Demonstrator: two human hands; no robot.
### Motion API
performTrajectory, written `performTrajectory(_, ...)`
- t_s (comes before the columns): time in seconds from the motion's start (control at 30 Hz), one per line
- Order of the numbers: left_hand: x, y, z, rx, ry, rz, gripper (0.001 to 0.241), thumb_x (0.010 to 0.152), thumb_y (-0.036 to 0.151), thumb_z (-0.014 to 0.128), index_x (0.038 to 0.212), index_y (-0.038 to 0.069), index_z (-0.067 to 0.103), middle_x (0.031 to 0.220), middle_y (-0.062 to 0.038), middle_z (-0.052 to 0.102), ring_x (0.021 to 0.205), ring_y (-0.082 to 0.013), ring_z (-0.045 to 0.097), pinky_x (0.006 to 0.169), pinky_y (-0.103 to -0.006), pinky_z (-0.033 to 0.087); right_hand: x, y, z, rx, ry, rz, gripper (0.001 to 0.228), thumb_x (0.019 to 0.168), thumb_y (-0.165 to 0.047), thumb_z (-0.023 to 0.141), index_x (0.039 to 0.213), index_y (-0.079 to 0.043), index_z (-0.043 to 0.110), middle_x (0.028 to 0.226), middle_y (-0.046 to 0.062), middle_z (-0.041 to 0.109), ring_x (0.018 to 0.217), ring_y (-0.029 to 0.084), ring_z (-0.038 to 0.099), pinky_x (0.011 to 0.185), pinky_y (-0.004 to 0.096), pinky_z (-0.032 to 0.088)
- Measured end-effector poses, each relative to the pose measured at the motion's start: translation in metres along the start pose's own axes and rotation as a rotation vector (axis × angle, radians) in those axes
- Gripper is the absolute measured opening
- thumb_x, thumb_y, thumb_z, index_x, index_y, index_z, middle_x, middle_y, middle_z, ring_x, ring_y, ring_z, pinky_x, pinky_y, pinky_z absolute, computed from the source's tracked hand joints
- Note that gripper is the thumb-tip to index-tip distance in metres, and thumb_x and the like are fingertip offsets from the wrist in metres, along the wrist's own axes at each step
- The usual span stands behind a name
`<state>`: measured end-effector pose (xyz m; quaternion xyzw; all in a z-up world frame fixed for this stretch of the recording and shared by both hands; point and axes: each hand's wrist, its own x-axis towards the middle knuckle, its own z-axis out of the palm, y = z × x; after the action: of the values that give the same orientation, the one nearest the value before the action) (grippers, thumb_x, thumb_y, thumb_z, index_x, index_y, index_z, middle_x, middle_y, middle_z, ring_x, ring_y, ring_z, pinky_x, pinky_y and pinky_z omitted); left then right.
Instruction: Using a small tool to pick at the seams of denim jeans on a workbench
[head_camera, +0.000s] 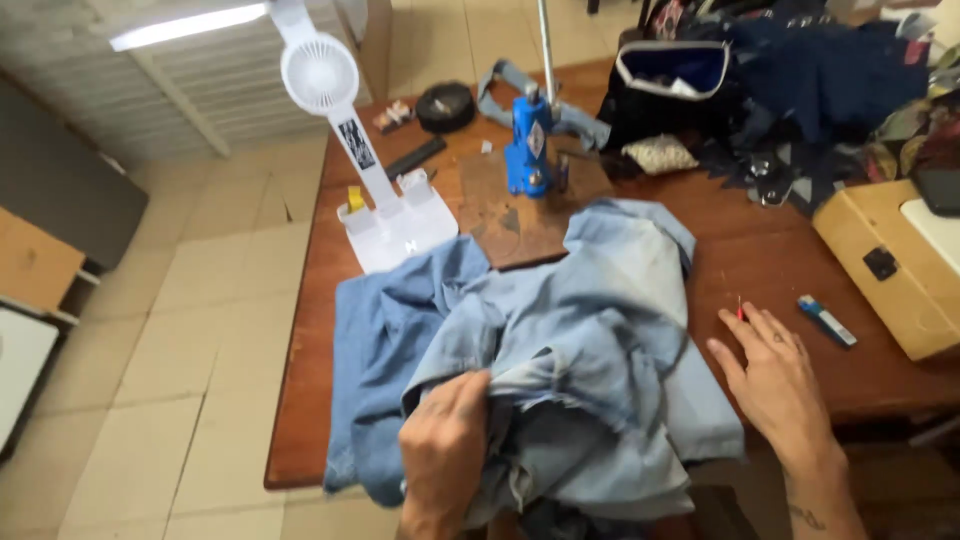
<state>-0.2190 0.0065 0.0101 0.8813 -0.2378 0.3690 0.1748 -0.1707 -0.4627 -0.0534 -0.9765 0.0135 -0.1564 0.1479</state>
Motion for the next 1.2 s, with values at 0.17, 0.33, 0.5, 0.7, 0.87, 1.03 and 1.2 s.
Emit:
performTrajectory(0.17,-0.003,0.004,-0.040,-0.178,0.317,-0.561,0.042,0.106,-0.006,0.075,0.136,0.021,0.083,0.132,0.001,0.089,0.118,-0.0227,0.086,0.102,-0.0340,0.067,0.004,-0.056,-0.026,0.246,0.277,-0.125,0.053,0.118,-0.027,0.080,0.163,-0.001,0.079,0.172,0.021,0.076,0.167,0.039,0.065,0.140,0.054,0.051)
performTrajectory(0.33,-0.015,-0.034,-0.058,-0.383,0.726,-0.760,0.016,0.122,-0.005,0.058,0.131,0.000,0.070,0.123,-0.021,0.079,0.115,-0.0324,0.079,0.109,-0.0408,0.066,0.035,-0.077,-0.033,0.316,0.153,-0.045,0.067,0.115,-0.034,0.077,0.172,-0.001,0.067,0.176,0.024,0.070,0.168,0.042,0.059,0.139,0.057,0.046)
performTrajectory(0.5,-0.090,-0.108,-0.072,-0.575,0.718,-1.070,0.014,0.126,-0.002,0.060,0.134,0.008,0.064,0.133,-0.022,0.085,0.126,-0.0281,0.085,0.105,-0.0363,0.071,0.075,-0.102,-0.023,0.370,0.020,0.030,0.083,0.111,-0.043,0.078,0.180,-0.003,0.053,0.178,0.028,0.063,0.167,0.048,0.055,0.136,0.059,0.044)
performTrajectory(0.7,-0.169,-0.165,-0.083,-0.403,0.219,-1.179,0.064,0.118,0.008,0.054,0.181,0.006,0.060,0.153,-0.026,0.083,0.148,-0.0275,0.078,0.121,-0.0374,0.060,0.126,-0.116,0.034,0.507,-0.006,0.075,0.046,0.110,-0.016,0.073,0.156,-0.013,0.070,0.130,0.025,0.088,0.120,0.054,0.080,0.102,0.061,0.059)
performTrajectory(0.87,-0.046,-0.017,-0.087,-0.085,0.184,-0.816,0.161,0.057,0.055,0.109,0.193,0.008,0.037,0.187,-0.019,0.062,0.167,-0.0405,0.064,0.137,-0.0504,0.048,0.155,-0.155,-0.011,0.566,0.161,-0.175,0.031,0.115,-0.023,0.077,0.144,-0.013,0.071,0.128,0.016,0.087,0.114,0.044,0.083,0.096,0.056,0.058)
performTrajectory(1.03,-0.132,-0.101,0.007,0.260,-0.256,-0.989,0.142,0.051,0.078,0.109,0.172,0.036,0.048,0.154,-0.007,0.070,0.132,-0.0448,0.073,0.111,-0.0589,0.056,0.134,-0.201,-0.139,0.726,0.155,-0.300,0.031,0.114,-0.011,0.075,0.144,-0.013,0.067,0.127,0.009,0.079,0.110,0.023,0.076,0.095,0.040,0.061)
performTrajectory(1.2,-0.110,-0.148,-0.032,0.427,0.144,-0.643,0.017,0.087,0.016,0.077,0.104,0.019,0.073,0.102,-0.007,0.066,0.080,-0.0441,0.065,0.076,-0.0572,0.052,0.040,-0.176,-0.221,0.668,0.004,-0.617,0.016,0.118,-0.026,0.064,0.128,-0.015,0.070,0.113,0.004,0.079,0.094,0.022,0.074,0.088,0.037,0.058)
